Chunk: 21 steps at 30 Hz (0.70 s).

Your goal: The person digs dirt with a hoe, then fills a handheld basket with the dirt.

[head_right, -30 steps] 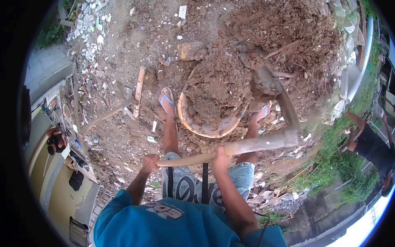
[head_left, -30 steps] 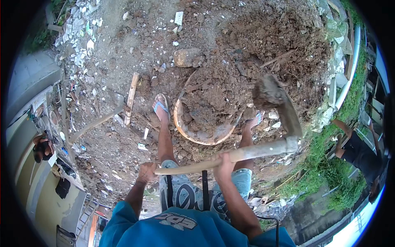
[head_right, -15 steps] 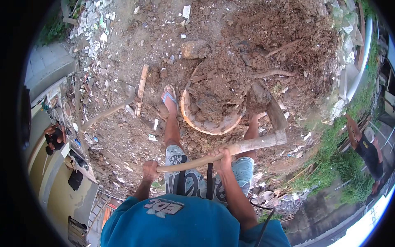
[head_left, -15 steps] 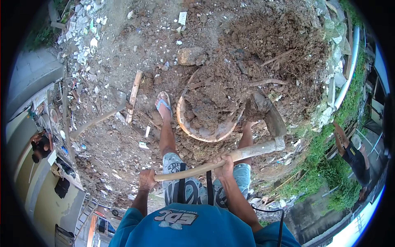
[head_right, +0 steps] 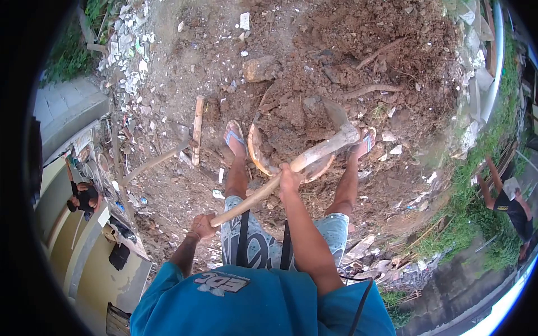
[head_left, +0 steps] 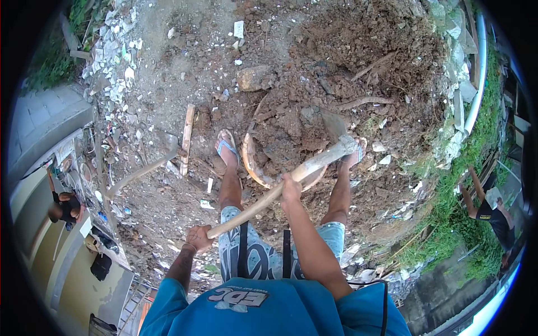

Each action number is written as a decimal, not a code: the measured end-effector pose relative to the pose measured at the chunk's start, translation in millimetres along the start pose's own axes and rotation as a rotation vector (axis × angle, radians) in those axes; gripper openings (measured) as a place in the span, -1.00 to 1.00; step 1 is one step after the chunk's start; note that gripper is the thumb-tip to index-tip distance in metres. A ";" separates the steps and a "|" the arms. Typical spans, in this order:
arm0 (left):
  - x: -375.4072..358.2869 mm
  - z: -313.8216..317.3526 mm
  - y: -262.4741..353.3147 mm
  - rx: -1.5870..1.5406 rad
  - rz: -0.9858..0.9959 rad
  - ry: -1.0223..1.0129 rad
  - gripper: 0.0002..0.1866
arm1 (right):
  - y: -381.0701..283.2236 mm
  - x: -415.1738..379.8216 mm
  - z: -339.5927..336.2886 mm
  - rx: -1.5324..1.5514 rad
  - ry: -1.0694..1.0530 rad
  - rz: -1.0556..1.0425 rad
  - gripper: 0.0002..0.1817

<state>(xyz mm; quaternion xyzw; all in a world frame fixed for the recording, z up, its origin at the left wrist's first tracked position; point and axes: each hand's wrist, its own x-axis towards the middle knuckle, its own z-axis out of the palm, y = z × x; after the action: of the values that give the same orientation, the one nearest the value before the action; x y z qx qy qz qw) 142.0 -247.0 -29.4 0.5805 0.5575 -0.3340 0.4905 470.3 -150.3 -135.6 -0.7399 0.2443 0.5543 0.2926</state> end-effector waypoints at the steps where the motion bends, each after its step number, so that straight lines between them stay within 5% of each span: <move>1: 4.1 9.4 -7.4 -0.044 0.039 -0.027 -0.77 | 16.2 18.7 -6.1 -0.056 0.031 -0.057 -0.76; 3: 16.4 9.6 -8.2 -0.033 0.080 -0.059 -0.72 | 11.7 25.1 -6.0 -0.080 0.059 -0.138 -0.59; 6: 31.5 -26.1 20.1 -0.137 0.124 -0.164 -0.70 | -2.4 29.3 -32.2 -0.013 0.138 -0.130 -0.69; 14: 80.2 -68.7 99.8 -0.044 0.366 0.281 -0.77 | -129.1 -79.0 -87.9 0.349 -0.085 -0.283 -0.87; 21: 155.4 -170.0 352.2 -0.519 0.809 0.639 -0.72 | -391.8 -230.4 -59.6 0.152 -0.050 -1.244 -0.83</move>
<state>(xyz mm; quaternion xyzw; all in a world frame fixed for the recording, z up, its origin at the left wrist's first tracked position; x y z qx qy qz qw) 482.4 -1.0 -55.0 0.6804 0.4753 0.2198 0.5127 718.1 94.2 162.7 -0.7076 -0.2003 0.2783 0.6178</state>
